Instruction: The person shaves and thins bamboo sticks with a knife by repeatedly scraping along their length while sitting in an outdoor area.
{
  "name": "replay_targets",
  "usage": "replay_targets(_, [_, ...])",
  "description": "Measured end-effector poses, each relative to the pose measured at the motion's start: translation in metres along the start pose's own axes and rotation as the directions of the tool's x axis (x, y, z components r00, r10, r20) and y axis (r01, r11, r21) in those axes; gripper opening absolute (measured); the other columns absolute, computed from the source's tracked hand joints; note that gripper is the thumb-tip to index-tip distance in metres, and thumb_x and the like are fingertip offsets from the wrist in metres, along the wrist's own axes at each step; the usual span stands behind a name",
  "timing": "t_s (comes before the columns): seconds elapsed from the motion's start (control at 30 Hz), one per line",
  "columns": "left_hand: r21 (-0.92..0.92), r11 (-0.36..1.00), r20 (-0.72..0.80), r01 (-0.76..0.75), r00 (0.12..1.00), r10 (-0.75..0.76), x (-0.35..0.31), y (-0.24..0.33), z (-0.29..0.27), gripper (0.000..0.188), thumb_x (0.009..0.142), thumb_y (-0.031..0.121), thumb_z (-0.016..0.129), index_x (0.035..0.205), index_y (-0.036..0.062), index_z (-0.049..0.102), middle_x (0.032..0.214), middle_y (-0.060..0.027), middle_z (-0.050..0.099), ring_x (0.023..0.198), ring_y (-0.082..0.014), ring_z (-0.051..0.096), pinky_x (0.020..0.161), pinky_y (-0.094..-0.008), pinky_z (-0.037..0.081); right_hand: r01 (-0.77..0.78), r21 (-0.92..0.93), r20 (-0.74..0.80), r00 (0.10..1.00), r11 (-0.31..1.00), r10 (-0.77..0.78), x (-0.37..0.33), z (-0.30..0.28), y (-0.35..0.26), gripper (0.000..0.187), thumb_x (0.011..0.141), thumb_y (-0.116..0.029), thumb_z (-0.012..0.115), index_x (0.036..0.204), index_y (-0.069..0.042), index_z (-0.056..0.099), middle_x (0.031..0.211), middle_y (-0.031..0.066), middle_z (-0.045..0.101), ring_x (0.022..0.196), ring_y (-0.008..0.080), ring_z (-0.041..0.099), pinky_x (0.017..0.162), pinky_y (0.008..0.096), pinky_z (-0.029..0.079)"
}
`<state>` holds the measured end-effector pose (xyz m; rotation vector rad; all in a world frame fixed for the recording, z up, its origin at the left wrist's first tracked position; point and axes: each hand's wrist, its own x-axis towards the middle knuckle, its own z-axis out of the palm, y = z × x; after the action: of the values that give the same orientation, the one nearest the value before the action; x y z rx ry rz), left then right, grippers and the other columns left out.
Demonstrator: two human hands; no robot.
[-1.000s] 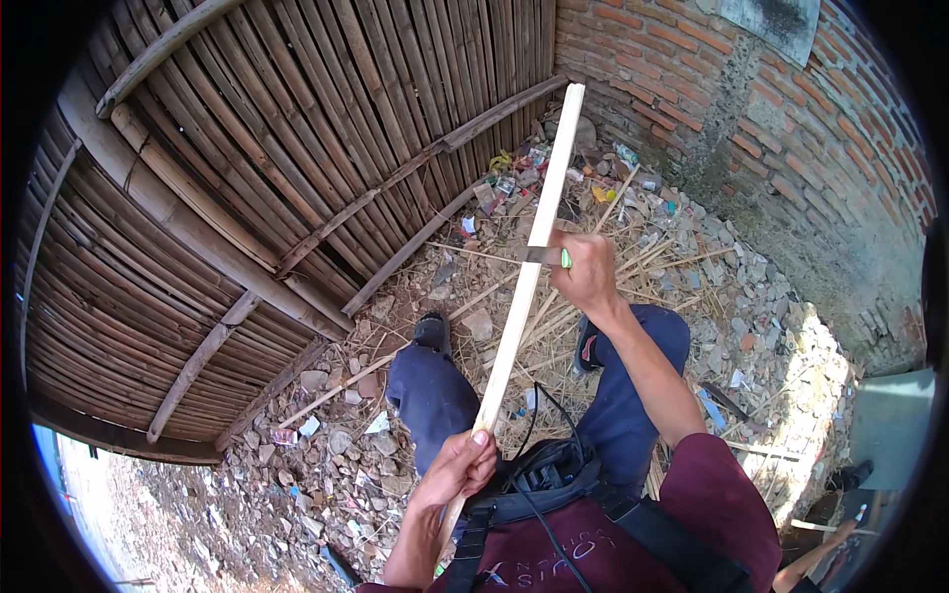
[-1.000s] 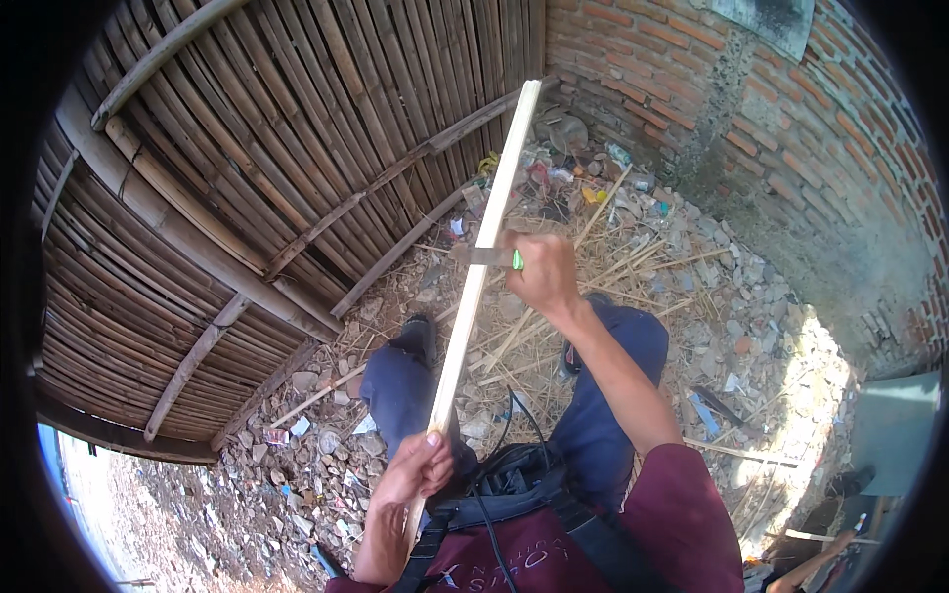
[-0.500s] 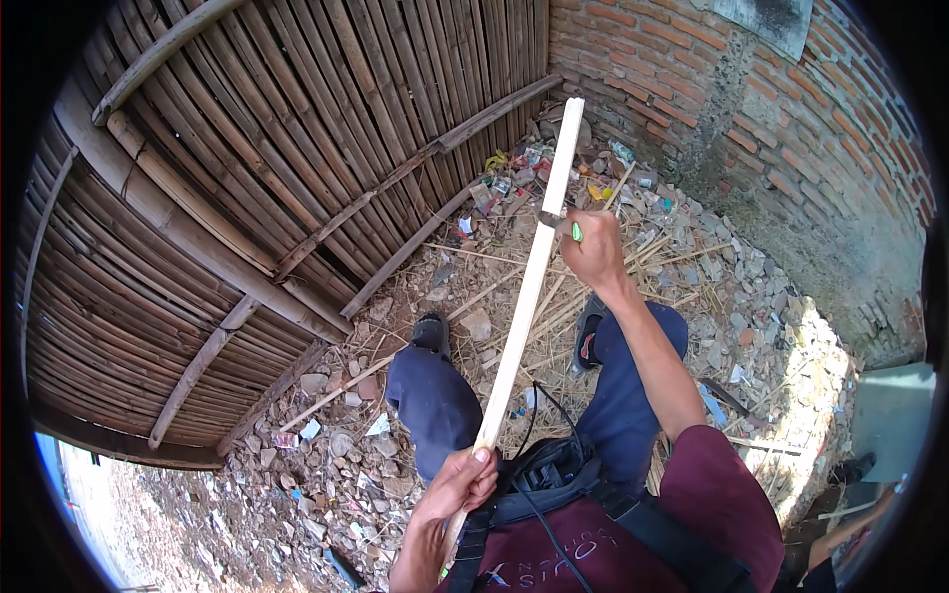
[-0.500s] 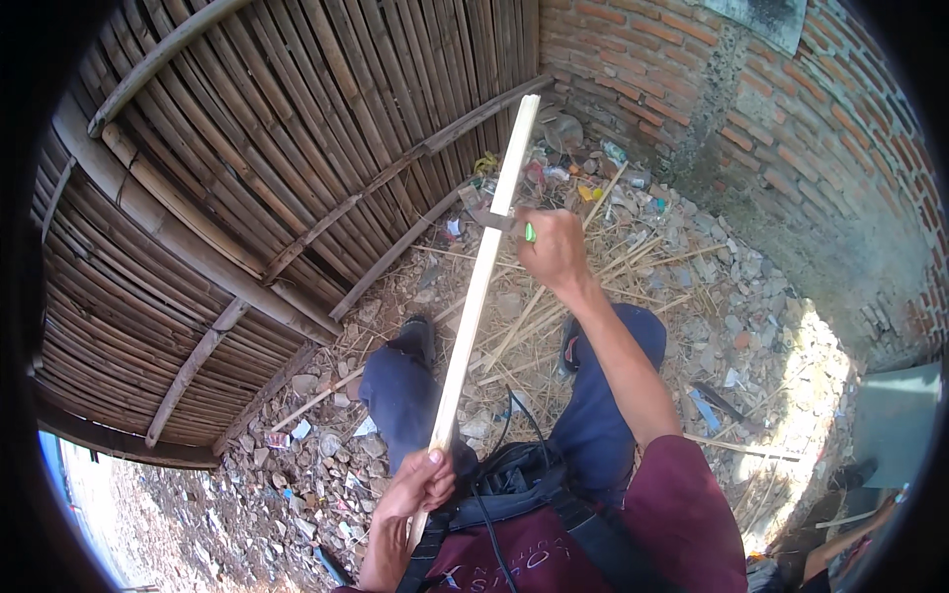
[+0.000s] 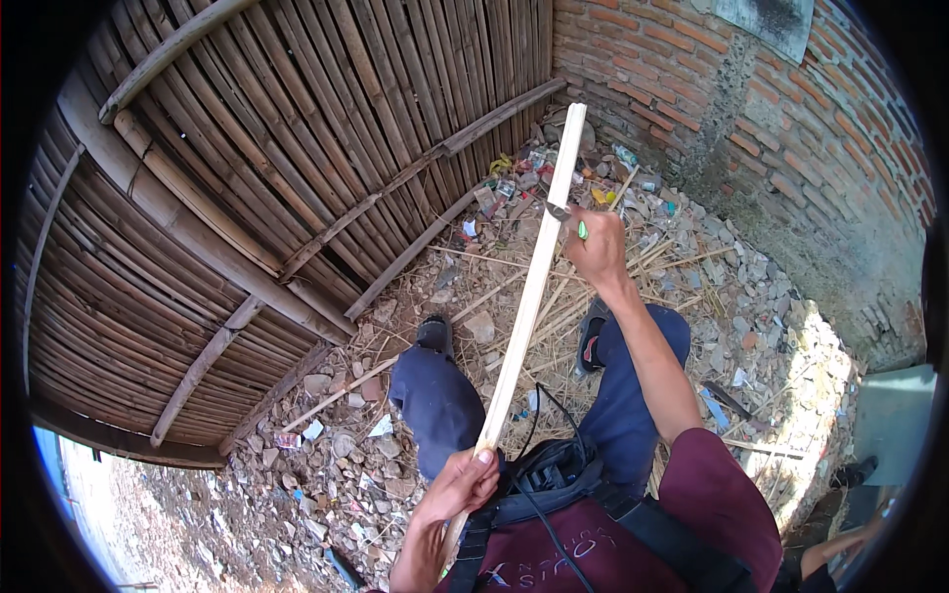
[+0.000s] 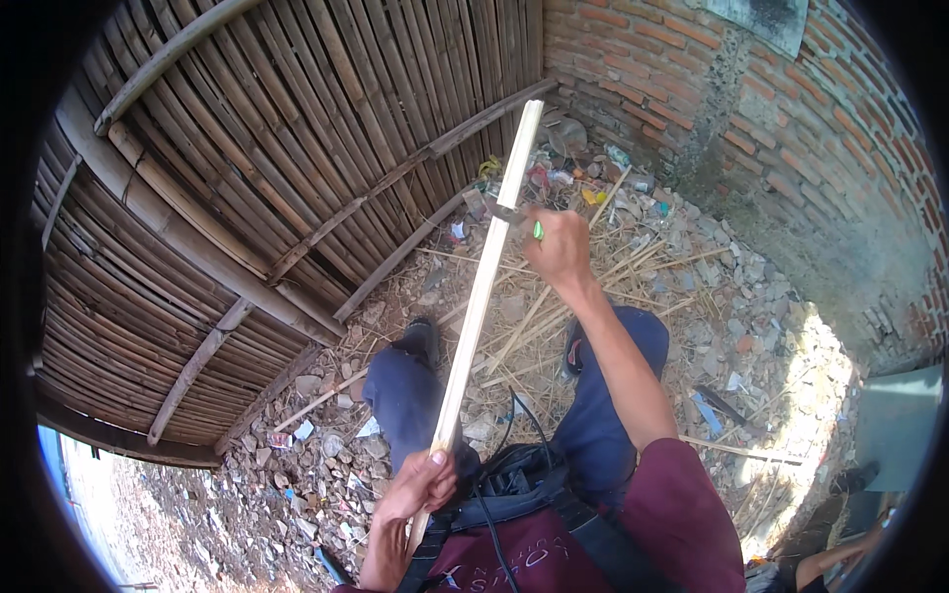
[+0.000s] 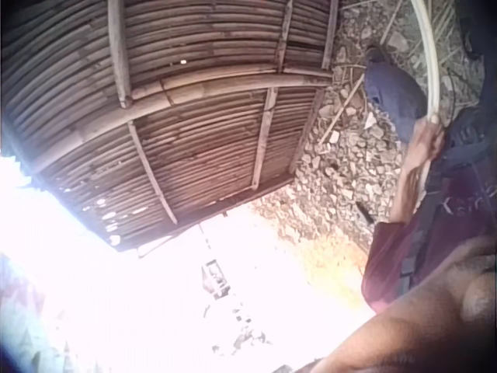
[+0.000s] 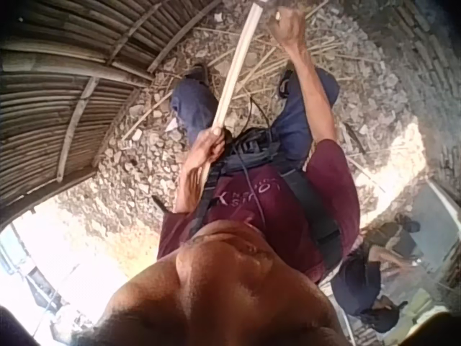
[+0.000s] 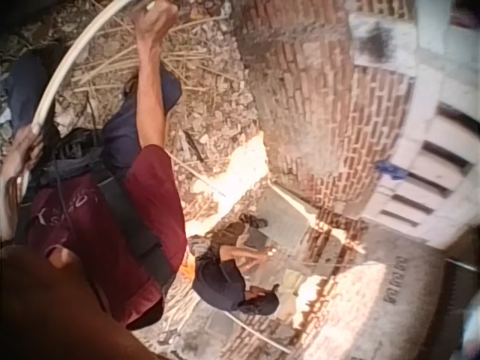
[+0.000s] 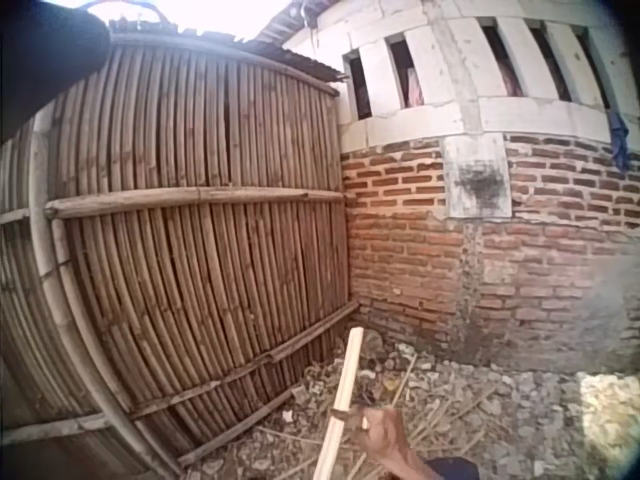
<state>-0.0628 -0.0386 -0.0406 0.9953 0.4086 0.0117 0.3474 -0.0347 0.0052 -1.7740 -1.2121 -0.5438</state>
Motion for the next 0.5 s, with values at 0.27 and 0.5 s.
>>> replay_targets(0.27, [0.011,0.998,-0.052,0.057,0.997,-0.056,-0.002,-0.007,-0.008,0.043,0.118,0.039,0.043,0.083,0.0129,0.04,0.061,0.005,0.031,0.048,-0.0066,0.03,0.041,-0.0252,0.025,0.107,0.021,0.156,0.982,0.994,-0.109,-0.006,0.0,0.004,0.017,0.07,-0.003,0.065,0.081,0.001,0.077,0.066,0.0242,0.067,0.059,0.0396,0.069,0.057,0.0459,0.054])
replay_targets(0.5, [0.073,0.997,-0.038,0.032,0.999,-0.029,-0.004,-0.007,-0.009,0.042,0.118,0.039,0.043,0.085,0.0125,0.04,0.061,0.004,0.033,0.047,-0.0076,0.032,0.041,-0.0256,0.027,0.168,-0.054,0.187,0.97,0.984,-0.155,0.003,0.001,0.013,0.013,0.068,-0.007,0.068,0.077,-0.001,0.075,0.063,0.0212,0.066,0.058,0.0379,0.069,0.054,0.0454,0.052])
